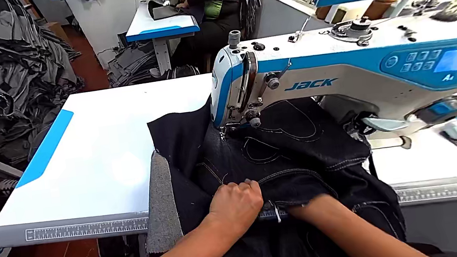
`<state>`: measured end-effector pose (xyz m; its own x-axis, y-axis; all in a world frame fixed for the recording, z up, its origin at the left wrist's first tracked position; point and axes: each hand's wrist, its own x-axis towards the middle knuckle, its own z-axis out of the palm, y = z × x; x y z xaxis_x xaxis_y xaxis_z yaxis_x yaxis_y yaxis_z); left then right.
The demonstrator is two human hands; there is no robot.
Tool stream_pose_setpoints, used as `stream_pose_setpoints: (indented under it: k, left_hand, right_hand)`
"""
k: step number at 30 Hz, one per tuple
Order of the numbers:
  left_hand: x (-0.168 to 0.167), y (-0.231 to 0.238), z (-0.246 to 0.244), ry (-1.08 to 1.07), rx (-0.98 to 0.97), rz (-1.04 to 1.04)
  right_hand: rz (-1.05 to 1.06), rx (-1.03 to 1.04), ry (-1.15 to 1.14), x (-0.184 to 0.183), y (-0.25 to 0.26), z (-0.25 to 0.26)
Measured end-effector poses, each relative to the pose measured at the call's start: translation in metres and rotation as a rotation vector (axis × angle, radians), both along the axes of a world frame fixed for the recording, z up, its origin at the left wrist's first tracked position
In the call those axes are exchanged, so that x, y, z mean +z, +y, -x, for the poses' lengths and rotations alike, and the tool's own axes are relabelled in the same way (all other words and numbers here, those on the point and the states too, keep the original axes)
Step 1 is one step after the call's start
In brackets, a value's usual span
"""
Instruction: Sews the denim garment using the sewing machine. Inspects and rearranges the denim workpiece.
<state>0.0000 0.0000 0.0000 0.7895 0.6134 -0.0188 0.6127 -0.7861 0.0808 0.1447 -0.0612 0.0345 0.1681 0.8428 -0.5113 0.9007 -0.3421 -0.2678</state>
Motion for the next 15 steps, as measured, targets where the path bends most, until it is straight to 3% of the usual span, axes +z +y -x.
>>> stream_pose_setpoints:
  k: [3,4,7,9,11,15]
  left_hand:
    - [-0.013,0.0,0.005,-0.053,-0.034,-0.107]
    - [-0.017,0.0,0.006,-0.086,-0.045,-0.141]
    - [-0.02,0.003,0.01,-0.155,-0.052,-0.079]
    - [-0.022,0.006,0.013,-0.232,-0.055,-0.055]
    - [-0.03,0.011,0.015,-0.347,-0.081,-0.132]
    - [-0.023,0.013,0.021,-0.285,-0.1,-0.036]
  right_hand:
    - [-0.447,0.424,-0.26,-0.022,-0.043,0.011]
    - [-0.618,0.525,-0.229,-0.019,-0.051,0.009]
    - [-0.962,0.611,-0.224,-0.008,-0.037,-0.001]
    - [-0.996,0.622,-0.217,-0.02,-0.009,-0.02]
    - [-0.895,0.651,-0.121,-0.039,0.019,-0.037]
    - [-0.896,0.697,-0.051,-0.067,0.037,-0.043]
